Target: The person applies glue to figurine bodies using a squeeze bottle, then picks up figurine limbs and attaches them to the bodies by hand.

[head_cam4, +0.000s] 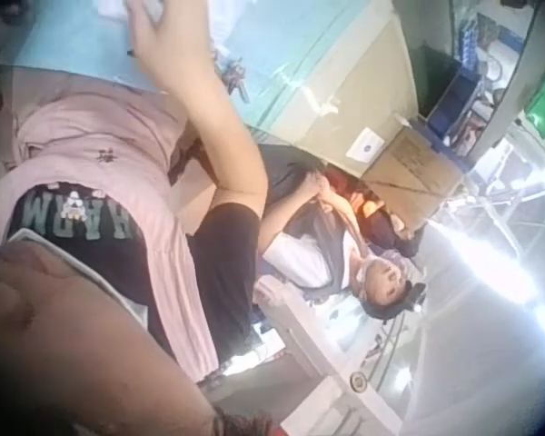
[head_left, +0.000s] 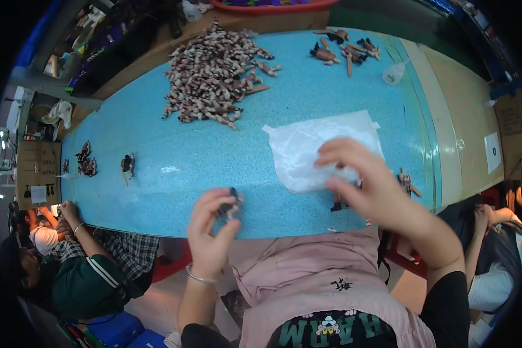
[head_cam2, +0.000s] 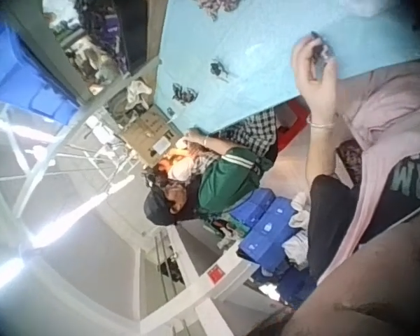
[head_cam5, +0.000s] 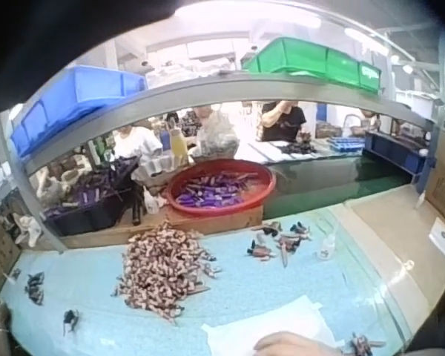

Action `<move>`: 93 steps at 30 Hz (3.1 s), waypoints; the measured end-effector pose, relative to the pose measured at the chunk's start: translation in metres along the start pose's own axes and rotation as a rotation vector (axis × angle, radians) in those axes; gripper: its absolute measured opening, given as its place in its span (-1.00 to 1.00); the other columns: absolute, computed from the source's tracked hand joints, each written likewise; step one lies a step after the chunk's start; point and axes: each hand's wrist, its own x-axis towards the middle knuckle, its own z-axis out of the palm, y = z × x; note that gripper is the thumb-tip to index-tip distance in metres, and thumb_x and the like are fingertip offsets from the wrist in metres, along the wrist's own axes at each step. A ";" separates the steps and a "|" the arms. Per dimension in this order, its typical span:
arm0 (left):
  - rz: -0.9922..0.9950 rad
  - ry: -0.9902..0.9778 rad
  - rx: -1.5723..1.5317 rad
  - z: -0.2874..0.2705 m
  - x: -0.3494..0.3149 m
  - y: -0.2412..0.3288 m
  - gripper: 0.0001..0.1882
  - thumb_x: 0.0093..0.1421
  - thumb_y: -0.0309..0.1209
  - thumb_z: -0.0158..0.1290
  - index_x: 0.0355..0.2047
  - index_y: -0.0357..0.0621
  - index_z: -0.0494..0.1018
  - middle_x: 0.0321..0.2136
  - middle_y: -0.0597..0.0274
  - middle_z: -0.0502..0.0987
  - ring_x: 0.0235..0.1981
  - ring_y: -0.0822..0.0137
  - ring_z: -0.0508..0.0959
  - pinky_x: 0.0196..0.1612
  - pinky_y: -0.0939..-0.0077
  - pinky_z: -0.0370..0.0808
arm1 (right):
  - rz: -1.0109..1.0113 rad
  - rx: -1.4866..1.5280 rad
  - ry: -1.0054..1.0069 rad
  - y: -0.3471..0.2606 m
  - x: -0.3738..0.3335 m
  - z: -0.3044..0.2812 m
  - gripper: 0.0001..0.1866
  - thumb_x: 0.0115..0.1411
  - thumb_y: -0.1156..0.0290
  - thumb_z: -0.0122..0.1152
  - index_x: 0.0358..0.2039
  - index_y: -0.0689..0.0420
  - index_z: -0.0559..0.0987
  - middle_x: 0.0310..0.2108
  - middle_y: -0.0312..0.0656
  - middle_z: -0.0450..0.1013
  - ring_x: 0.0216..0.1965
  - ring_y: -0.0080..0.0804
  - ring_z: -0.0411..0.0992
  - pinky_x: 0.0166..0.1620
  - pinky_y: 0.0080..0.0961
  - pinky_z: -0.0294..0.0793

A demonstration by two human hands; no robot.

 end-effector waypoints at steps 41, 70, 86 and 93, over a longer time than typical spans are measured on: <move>0.580 -0.253 0.541 0.098 -0.008 0.004 -0.48 -0.03 -0.52 0.08 0.02 -0.29 0.32 0.00 -0.05 0.33 0.01 -0.01 0.36 0.03 0.18 0.31 | -0.269 -0.582 -0.019 0.080 0.163 -0.046 -0.83 -0.06 0.69 0.20 -0.40 0.22 0.51 -0.33 -0.19 0.40 -0.18 -0.20 0.39 -0.18 -0.40 0.40; 0.256 -0.181 0.298 0.071 -0.031 0.004 -0.36 -0.06 -0.57 0.18 0.07 -0.37 0.25 -0.01 -0.13 0.39 -0.03 -0.06 0.43 0.03 0.23 0.37 | 0.324 0.121 0.082 0.016 -0.008 -0.018 -0.84 0.16 0.49 0.10 -0.25 0.25 0.53 -0.38 -0.19 0.49 -0.46 -0.48 0.40 -0.35 -0.56 0.40; 0.037 -0.366 -0.022 0.065 -0.036 0.001 -0.29 -0.02 -0.57 0.17 0.15 -0.31 0.14 -0.01 -0.05 0.39 -0.01 0.15 0.45 0.06 0.33 0.39 | 0.066 0.140 -0.134 -0.005 -0.062 0.056 -0.66 0.05 0.66 0.14 -0.10 0.26 0.51 -0.14 -0.06 0.37 -0.17 -0.30 0.40 -0.16 -0.50 0.42; 0.041 -0.403 0.008 0.064 -0.038 0.002 -0.31 0.02 -0.55 0.15 0.15 -0.32 0.12 0.03 -0.05 0.37 0.03 0.20 0.43 0.10 0.32 0.36 | 0.170 0.151 -0.128 -0.007 -0.063 0.056 -0.68 0.04 0.66 0.18 -0.13 0.25 0.54 -0.13 -0.07 0.37 -0.17 -0.29 0.41 -0.18 -0.52 0.44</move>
